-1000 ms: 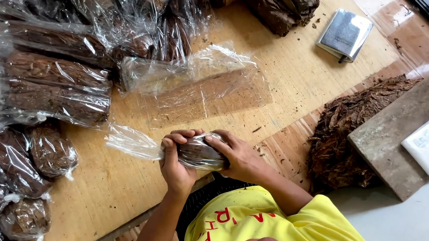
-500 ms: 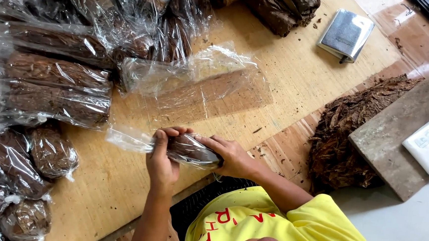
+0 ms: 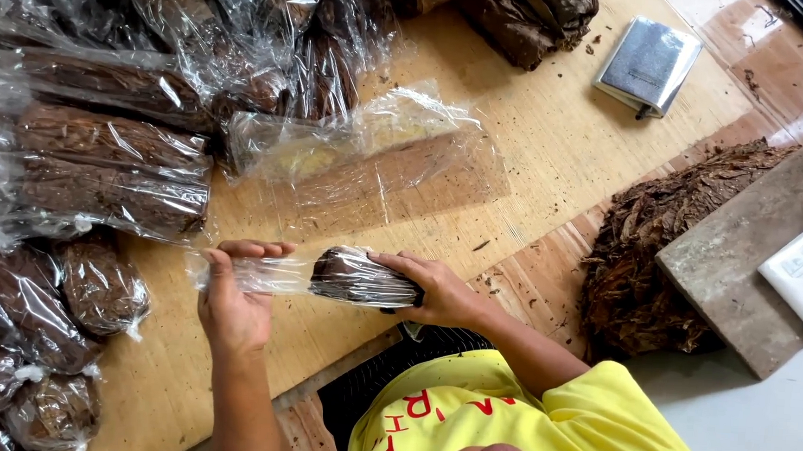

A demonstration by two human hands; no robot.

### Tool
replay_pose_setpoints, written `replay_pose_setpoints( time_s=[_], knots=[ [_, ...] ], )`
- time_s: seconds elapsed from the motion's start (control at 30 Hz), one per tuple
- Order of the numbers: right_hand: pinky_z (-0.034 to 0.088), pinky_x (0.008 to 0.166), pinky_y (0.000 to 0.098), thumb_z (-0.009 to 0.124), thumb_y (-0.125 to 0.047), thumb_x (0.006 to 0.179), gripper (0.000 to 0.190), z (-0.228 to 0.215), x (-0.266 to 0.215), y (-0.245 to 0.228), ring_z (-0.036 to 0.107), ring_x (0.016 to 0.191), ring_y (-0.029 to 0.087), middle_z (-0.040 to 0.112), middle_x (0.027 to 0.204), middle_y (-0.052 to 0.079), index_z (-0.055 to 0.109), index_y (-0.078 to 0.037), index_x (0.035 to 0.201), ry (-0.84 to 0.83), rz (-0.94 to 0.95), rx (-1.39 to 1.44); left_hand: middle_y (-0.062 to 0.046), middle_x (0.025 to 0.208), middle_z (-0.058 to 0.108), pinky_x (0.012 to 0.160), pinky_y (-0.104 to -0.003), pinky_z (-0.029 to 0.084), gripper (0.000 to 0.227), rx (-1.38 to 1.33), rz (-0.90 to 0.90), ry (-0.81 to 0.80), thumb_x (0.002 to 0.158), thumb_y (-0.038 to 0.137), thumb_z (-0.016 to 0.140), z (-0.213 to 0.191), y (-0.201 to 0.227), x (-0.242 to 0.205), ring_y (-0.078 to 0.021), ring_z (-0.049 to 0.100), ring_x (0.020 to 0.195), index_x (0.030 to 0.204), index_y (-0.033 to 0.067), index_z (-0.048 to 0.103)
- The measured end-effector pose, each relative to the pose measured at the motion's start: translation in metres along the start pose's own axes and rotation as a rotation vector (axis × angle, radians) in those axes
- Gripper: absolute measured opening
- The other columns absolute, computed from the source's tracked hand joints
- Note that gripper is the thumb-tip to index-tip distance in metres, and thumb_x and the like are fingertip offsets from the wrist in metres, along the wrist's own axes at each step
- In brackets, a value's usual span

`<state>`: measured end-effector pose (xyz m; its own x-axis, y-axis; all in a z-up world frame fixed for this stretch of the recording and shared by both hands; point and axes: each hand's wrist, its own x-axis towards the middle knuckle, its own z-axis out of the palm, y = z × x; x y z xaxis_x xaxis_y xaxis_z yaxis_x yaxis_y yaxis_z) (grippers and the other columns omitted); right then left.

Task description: The person wraps dark brown bundles in clear plastic bags on a wooden table. They pick up each bundle, place it into a plastic bag, and seal the bag before setting it aside with other wrapped items.

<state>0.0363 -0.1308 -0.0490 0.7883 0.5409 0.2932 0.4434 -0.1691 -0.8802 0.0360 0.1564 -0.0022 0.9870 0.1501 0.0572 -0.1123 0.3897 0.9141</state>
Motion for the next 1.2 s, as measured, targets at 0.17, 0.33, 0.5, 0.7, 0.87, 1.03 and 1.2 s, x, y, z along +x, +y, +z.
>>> replay_pose_setpoints(
  time_s=[0.17,0.33,0.5,0.7,0.87,1.03,1.2],
  knots=[
    [0.06,0.08,0.0562,0.08,-0.003,0.071,0.082,-0.002,0.001,-0.004,0.072,0.094,0.045,0.069,0.106,0.022,0.049,-0.008,0.147,0.023,0.028,0.044,-0.012,0.144,0.053,0.115,-0.048,0.047,0.095,-0.223,0.022,-0.024,0.077,0.073,0.055,0.038,-0.001,-0.003,-0.0287,0.054,0.134,0.155,0.0235,0.031],
    [0.059,0.08,0.0588,0.079,-0.007,0.072,0.081,0.001,0.001,0.001,0.071,0.097,0.046,0.069,0.109,0.023,0.049,-0.008,0.148,0.04,0.042,0.057,-0.013,0.159,0.036,0.118,-0.05,0.039,0.13,-0.268,-0.01,-0.198,0.063,0.072,0.078,0.058,-0.045,-0.023,-0.0319,0.04,0.144,0.163,0.0275,0.007],
    [0.061,0.077,0.0571,0.081,-0.004,0.071,0.08,0.0,-0.001,0.008,0.072,0.093,0.045,0.07,0.105,0.023,0.052,-0.007,0.145,-0.026,0.04,0.005,-0.015,0.123,0.067,0.105,-0.05,0.053,0.035,-0.165,-0.102,-0.066,0.106,0.036,0.049,0.051,-0.06,-0.018,-0.0363,0.065,0.122,0.108,0.0057,0.066],
    [0.061,0.077,0.0594,0.08,-0.005,0.072,0.08,-0.007,0.007,-0.007,0.071,0.092,0.047,0.068,0.103,0.023,0.05,-0.009,0.146,-0.033,0.021,0.034,-0.025,0.096,0.069,0.102,-0.053,0.052,0.042,-0.14,-0.043,-0.084,0.11,0.039,0.041,0.048,-0.045,-0.009,-0.0468,0.066,0.118,0.086,0.0064,0.053],
    [0.06,0.076,0.0606,0.081,-0.006,0.073,0.078,-0.009,0.006,-0.011,0.071,0.091,0.049,0.068,0.103,0.023,0.051,-0.01,0.145,-0.051,0.0,0.013,-0.007,0.055,0.05,0.086,-0.046,0.056,0.041,-0.181,-0.087,-0.033,0.111,0.044,0.034,0.035,-0.023,0.001,-0.0282,0.063,0.071,0.085,0.016,0.049],
    [0.061,0.075,0.0509,0.085,-0.016,0.076,0.076,-0.002,0.003,-0.003,0.073,0.089,0.04,0.068,0.103,0.017,0.052,-0.012,0.145,-0.048,-0.048,-0.073,0.007,0.043,0.023,0.052,-0.024,0.042,0.035,-0.27,-0.097,-0.041,0.113,0.043,0.03,0.041,-0.02,0.011,-0.0076,0.029,0.033,0.09,0.0217,0.048],
    [0.06,0.074,0.0544,0.086,-0.017,0.071,0.086,-0.002,0.002,-0.006,0.072,0.09,0.041,0.065,0.107,0.016,0.047,-0.013,0.148,-0.057,-0.09,-0.193,0.01,0.048,0.021,0.042,-0.02,0.032,0.034,-0.299,-0.135,-0.022,0.113,0.042,0.032,0.033,-0.022,0.018,-0.0044,0.024,0.034,0.092,0.0229,0.051]
  ],
)
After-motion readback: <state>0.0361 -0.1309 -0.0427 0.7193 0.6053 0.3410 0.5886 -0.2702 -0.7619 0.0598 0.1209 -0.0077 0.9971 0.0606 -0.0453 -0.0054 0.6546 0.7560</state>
